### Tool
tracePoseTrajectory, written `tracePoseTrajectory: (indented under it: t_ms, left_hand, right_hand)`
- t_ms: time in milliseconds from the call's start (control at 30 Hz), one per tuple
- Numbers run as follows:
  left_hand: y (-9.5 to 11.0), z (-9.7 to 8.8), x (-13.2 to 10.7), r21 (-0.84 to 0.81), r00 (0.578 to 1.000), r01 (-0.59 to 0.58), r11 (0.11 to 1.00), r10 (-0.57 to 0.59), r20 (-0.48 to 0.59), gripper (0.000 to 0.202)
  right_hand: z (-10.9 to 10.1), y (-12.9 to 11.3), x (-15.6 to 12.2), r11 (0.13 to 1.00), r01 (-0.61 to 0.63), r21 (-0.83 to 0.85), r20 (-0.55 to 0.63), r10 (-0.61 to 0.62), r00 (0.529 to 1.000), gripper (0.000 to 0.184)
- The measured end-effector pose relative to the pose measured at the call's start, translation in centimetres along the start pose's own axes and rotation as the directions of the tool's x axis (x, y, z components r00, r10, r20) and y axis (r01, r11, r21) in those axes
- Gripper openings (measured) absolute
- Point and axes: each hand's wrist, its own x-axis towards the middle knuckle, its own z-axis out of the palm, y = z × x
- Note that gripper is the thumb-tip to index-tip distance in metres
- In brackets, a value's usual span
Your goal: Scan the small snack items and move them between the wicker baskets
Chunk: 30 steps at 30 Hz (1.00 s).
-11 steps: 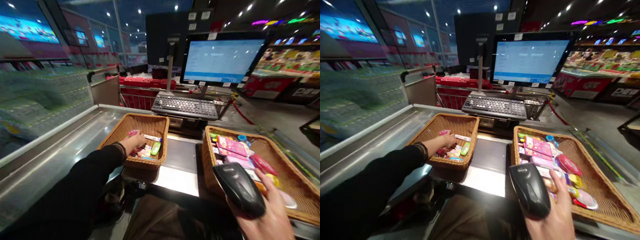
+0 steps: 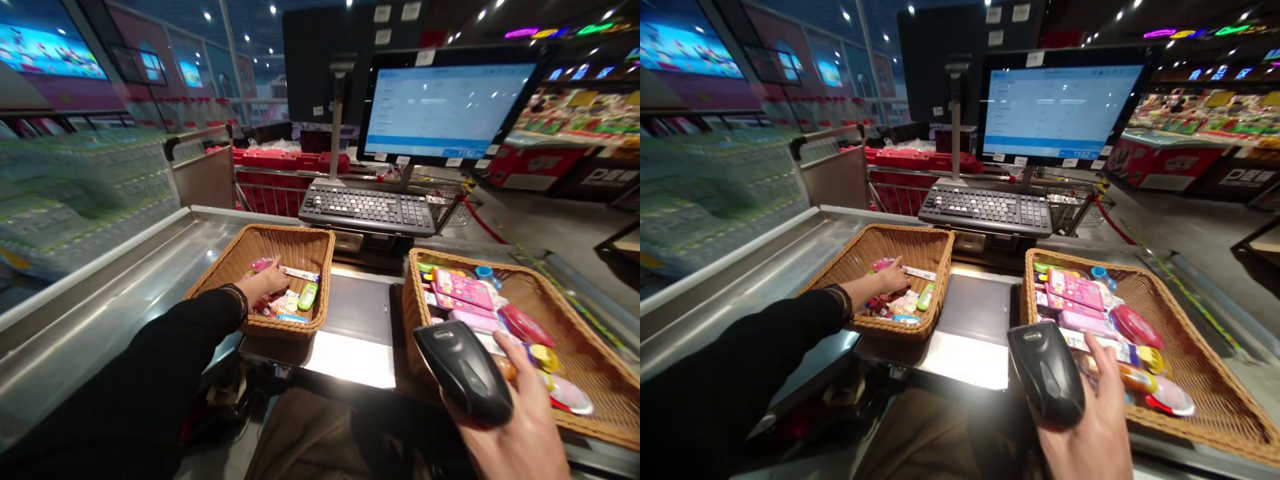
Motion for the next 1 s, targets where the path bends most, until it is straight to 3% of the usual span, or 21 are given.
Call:
tracePoseTrajectory:
  t_ms: [67, 167, 233, 400, 567, 633, 700, 800, 1000]
  left_hand:
    - [-0.1, -0.2, 0.3, 0.046, 0.984, -0.091, 0.995, 0.082, 0.158, 0.014]
    - [0.1, -0.6, 0.7, 0.150, 0.890, -0.250, 0.957, 0.166, 0.425, 0.024]
    - [0.3, -0.7, 0.8, 0.194, 0.868, -0.272, 0.943, 0.153, 0.473, 0.029]
    - [0.8, -1.8, 1.5, 0.169, 0.879, -0.205, 0.964, 0.105, 0.465, 0.033]
    - [0.9, -4.8, 2.6, 0.041, 0.942, 0.149, 0.988, -0.155, 0.297, 0.031]
    - [1.3, -6.4, 2.8, -0.011, 0.958, 0.205, 0.979, -0.198, 0.209, 0.031]
    - [2.1, -8.1, 2.9, -0.074, 0.980, 0.184, 0.980, -0.177, 0.094, 0.030]
    - [4.4, -10.7, 2.9, -0.113, 0.995, 0.050, 0.992, -0.059, -0.078, 0.028]
    - [10.3, -13.9, 3.1, 0.027, 0.941, -0.192, 0.981, 0.191, -0.281, 0.030]
  right_hand:
    - [0.0, -0.1, -0.1, 1.000, -0.027, 0.014, -0.011, 0.027, 1.000, 0.038]
    - [-0.2, -0.9, -0.1, 0.997, -0.067, 0.036, -0.023, 0.068, 0.997, 0.036]
    - [-0.5, -1.7, -0.1, 0.992, -0.107, 0.066, -0.043, 0.110, 0.993, 0.033]
    - [-1.2, -1.5, -0.4, 0.993, -0.102, 0.057, -0.039, 0.104, 0.994, 0.027]
    - [-0.7, 0.1, -0.9, 0.997, -0.079, 0.020, -0.012, 0.079, 0.997, 0.030]
    - [-0.3, 0.2, -0.7, 0.997, -0.077, 0.033, 0.000, 0.077, 0.997, 0.030]
    - [0.2, -0.1, -0.2, 0.996, -0.073, 0.050, -0.006, 0.074, 0.997, 0.027]
    - [0.7, -1.4, 1.0, 0.996, -0.074, 0.056, -0.021, 0.075, 0.997, 0.025]
    - [0.9, -4.5, 3.9, 0.999, -0.045, 0.005, 0.007, 0.045, 0.999, 0.042]
